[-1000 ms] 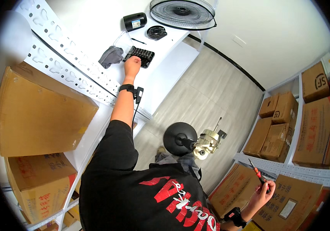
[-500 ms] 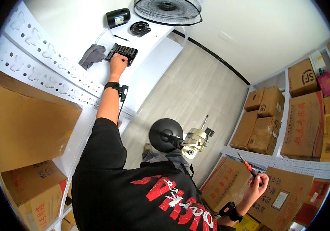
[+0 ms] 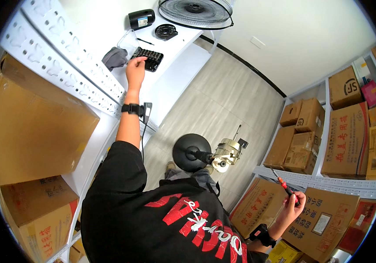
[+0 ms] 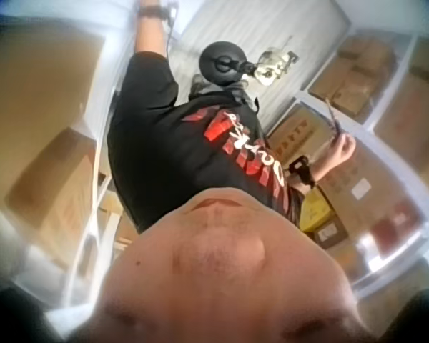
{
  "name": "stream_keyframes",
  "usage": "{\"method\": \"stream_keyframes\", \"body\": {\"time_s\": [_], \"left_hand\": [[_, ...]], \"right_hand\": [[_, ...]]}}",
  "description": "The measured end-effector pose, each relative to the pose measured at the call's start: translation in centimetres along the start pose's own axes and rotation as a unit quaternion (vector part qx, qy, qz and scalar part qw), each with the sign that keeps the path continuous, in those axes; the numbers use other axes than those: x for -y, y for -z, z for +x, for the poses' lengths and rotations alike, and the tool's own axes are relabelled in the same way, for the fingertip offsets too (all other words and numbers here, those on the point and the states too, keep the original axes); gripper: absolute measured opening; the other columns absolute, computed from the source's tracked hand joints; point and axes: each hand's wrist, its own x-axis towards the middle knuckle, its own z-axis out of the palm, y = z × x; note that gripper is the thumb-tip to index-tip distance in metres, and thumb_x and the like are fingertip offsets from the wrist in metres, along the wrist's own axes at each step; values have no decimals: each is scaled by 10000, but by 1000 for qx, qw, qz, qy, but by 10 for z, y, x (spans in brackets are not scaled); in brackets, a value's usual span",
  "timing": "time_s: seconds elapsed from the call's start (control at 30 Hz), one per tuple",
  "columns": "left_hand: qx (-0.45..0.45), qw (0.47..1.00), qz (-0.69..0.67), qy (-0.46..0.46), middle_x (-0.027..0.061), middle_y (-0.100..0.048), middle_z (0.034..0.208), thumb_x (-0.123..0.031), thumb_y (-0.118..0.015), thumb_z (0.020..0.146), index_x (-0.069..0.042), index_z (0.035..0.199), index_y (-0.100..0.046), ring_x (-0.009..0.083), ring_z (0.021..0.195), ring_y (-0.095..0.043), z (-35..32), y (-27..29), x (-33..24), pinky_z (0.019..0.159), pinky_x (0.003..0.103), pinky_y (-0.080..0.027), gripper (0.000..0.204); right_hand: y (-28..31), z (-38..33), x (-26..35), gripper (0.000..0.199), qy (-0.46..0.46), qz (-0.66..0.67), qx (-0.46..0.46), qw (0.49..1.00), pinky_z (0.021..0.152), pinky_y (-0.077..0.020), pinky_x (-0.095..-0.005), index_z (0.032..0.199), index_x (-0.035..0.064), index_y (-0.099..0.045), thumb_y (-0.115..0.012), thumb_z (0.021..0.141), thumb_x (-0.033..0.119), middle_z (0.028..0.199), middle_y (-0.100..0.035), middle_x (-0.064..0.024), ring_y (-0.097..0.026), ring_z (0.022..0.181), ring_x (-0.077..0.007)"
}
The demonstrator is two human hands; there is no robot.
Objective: The person uses a red-handled screwdriver to tighten screws on a metallic mechanical component mounted on a stand. They repeatedly rotate the part to access different screw locations and continue tightening throughout the clip.
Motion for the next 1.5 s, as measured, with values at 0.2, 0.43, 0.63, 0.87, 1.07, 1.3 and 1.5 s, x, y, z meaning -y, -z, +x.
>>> {"method": "stream_keyframes", "body": {"time_s": [0.2, 0.43, 0.63, 0.87, 1.07, 1.3, 1.5], "left_hand": [[230, 964, -126, 44, 2, -705, 897, -91, -691, 922, -53, 1045, -735, 89, 787, -615, -119, 11, -87, 722, 246, -498, 137], [479, 857, -186, -48, 70, -658, 956, -72, -727, 859, -41, 1067, -712, 158, 829, -631, -210, 15, -168, 736, 298, -525, 212], [548, 820, -163, 3, 32, -648, 1012, -81, -752, 868, -44, 1045, -652, 122, 891, -616, -252, 20, -172, 755, 262, -509, 207], [601, 781, -167, 38, 36, -652, 960, -116, -760, 893, -27, 1070, -598, 110, 869, -624, -280, 18, -170, 745, 254, -513, 256], [635, 705, -195, 249, 57, -699, 915, -142, -731, 931, -47, 1062, -572, 122, 810, -664, -293, 13, -179, 700, 254, -515, 226], [639, 697, -192, 262, 62, -714, 900, -133, -742, 921, -49, 1076, -550, 121, 791, -672, -291, 9, -181, 681, 240, -512, 261], [638, 687, -207, 279, 63, -717, 907, -136, -750, 915, -61, 1072, -545, 120, 792, -673, -286, 11, -185, 693, 230, -514, 269]], "right_hand": [[3, -2, -19, 84, 20, 17, 28, 999, 583, -400, -209, 1047, 49, -574, -630, 992, 80, 928, -562, -16, -508, 682, -75], [-62, -36, 13, 79, 9, 14, 49, 999, 602, -448, -237, 1056, 2, -613, -623, 983, 32, 815, -607, -33, -570, 675, -102], [-89, -59, 5, 138, 21, 58, 95, 994, 596, -486, -217, 1054, -7, -613, -688, 950, 43, 835, -650, -43, -609, 685, -79], [-124, -67, 10, 154, 70, -14, 103, 992, 588, -471, -227, 1009, 3, -653, -731, 933, 112, 782, -651, -15, -587, 654, -64], [-148, -67, 21, 180, 117, -138, 126, 975, 584, -468, -252, 999, 10, -648, -744, 924, 142, 745, -660, -49, -585, 631, -89], [-157, -63, 25, 204, 129, -197, 157, 959, 595, -495, -284, 1006, 2, -639, -747, 921, 153, 751, -671, -81, -627, 631, -135], [-159, -63, 21, 201, 126, -177, 152, 964, 597, -496, -283, 1004, 9, -638, -751, 918, 152, 744, -666, -76, -628, 630, -136]]}}
